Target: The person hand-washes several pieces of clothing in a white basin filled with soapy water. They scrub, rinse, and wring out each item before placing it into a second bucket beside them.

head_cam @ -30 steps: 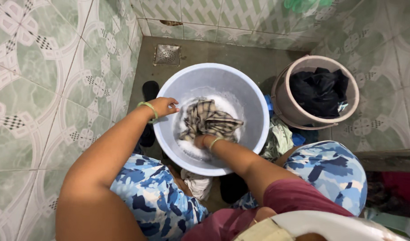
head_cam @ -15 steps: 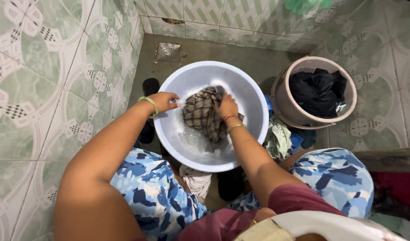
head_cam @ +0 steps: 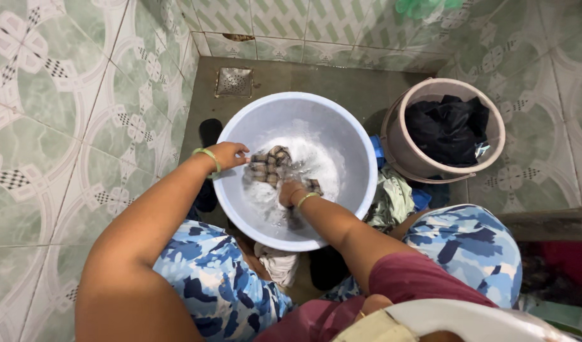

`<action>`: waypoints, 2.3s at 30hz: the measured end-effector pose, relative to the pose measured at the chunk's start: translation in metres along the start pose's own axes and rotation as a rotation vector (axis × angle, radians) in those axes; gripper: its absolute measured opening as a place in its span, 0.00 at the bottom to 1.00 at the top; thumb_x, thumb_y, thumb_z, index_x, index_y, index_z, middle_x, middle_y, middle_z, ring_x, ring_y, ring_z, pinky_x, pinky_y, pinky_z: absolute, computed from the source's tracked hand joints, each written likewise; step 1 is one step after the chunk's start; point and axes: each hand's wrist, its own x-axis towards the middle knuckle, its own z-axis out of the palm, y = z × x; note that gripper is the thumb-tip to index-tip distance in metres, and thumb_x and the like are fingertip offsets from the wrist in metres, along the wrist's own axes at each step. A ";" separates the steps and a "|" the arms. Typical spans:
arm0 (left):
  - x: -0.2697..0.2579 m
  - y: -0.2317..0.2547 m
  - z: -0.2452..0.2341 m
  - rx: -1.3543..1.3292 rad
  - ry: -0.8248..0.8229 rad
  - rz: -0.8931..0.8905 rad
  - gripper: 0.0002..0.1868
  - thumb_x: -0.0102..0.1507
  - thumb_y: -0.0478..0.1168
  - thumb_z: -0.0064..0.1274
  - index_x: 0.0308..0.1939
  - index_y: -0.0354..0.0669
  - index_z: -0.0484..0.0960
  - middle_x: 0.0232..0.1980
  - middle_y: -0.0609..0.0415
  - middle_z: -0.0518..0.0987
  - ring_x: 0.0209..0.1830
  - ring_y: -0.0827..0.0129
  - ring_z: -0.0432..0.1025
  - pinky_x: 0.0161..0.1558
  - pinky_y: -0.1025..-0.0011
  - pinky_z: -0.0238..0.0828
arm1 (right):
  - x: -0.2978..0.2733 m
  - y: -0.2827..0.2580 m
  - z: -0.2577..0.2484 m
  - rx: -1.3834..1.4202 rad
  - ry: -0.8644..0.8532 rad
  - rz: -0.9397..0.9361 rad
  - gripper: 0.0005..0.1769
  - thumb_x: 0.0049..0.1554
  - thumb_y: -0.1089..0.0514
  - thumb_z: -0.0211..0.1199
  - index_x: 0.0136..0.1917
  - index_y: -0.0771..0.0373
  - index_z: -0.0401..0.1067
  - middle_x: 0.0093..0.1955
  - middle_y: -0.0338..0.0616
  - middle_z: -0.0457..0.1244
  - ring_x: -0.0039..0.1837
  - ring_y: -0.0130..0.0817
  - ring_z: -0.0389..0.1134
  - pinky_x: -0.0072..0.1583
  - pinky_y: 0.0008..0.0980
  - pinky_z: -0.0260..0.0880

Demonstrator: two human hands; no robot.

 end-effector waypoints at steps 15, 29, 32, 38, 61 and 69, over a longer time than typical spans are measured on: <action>0.018 -0.011 0.009 -0.050 0.024 0.073 0.28 0.63 0.56 0.56 0.61 0.42 0.79 0.54 0.46 0.84 0.56 0.55 0.78 0.59 0.64 0.72 | -0.020 0.058 -0.062 0.446 0.687 0.490 0.51 0.50 0.35 0.65 0.80 0.53 0.50 0.82 0.49 0.45 0.83 0.55 0.40 0.78 0.63 0.36; 0.018 -0.019 0.017 -0.103 0.000 0.015 0.28 0.62 0.54 0.59 0.61 0.43 0.80 0.54 0.45 0.85 0.55 0.56 0.79 0.58 0.64 0.73 | 0.012 0.026 0.003 0.242 -0.149 0.238 0.59 0.52 0.41 0.66 0.85 0.45 0.31 0.84 0.53 0.41 0.83 0.58 0.40 0.75 0.72 0.41; 0.017 -0.025 0.016 -0.126 0.006 0.026 0.28 0.62 0.54 0.58 0.61 0.44 0.80 0.54 0.46 0.84 0.55 0.57 0.79 0.58 0.65 0.73 | 0.016 0.023 0.002 0.083 -0.162 0.303 0.34 0.58 0.48 0.58 0.77 0.42 0.58 0.73 0.51 0.60 0.74 0.52 0.60 0.71 0.63 0.60; 0.008 -0.006 -0.008 -0.076 0.065 0.037 0.28 0.63 0.55 0.57 0.62 0.43 0.79 0.55 0.46 0.84 0.54 0.55 0.79 0.57 0.64 0.73 | 0.014 0.054 -0.029 0.643 0.457 0.196 0.25 0.48 0.60 0.68 0.61 0.62 0.76 0.55 0.53 0.71 0.58 0.46 0.72 0.62 0.40 0.72; -0.012 0.182 -0.020 -0.311 0.570 0.263 0.63 0.50 0.55 0.70 0.74 0.30 0.46 0.64 0.36 0.72 0.63 0.47 0.69 0.59 0.61 0.66 | -0.293 0.041 -0.301 1.537 1.195 -0.875 0.27 0.49 0.72 0.68 0.62 0.68 0.71 0.56 0.43 0.70 0.57 0.32 0.71 0.63 0.34 0.74; -0.001 0.167 -0.041 -1.460 0.364 -0.109 0.18 0.65 0.47 0.46 0.50 0.40 0.82 0.44 0.48 0.83 0.38 0.60 0.78 0.37 0.58 0.77 | -0.277 0.059 -0.251 1.575 1.307 -0.847 0.32 0.48 0.72 0.70 0.66 0.67 0.67 0.60 0.45 0.68 0.60 0.35 0.71 0.64 0.37 0.75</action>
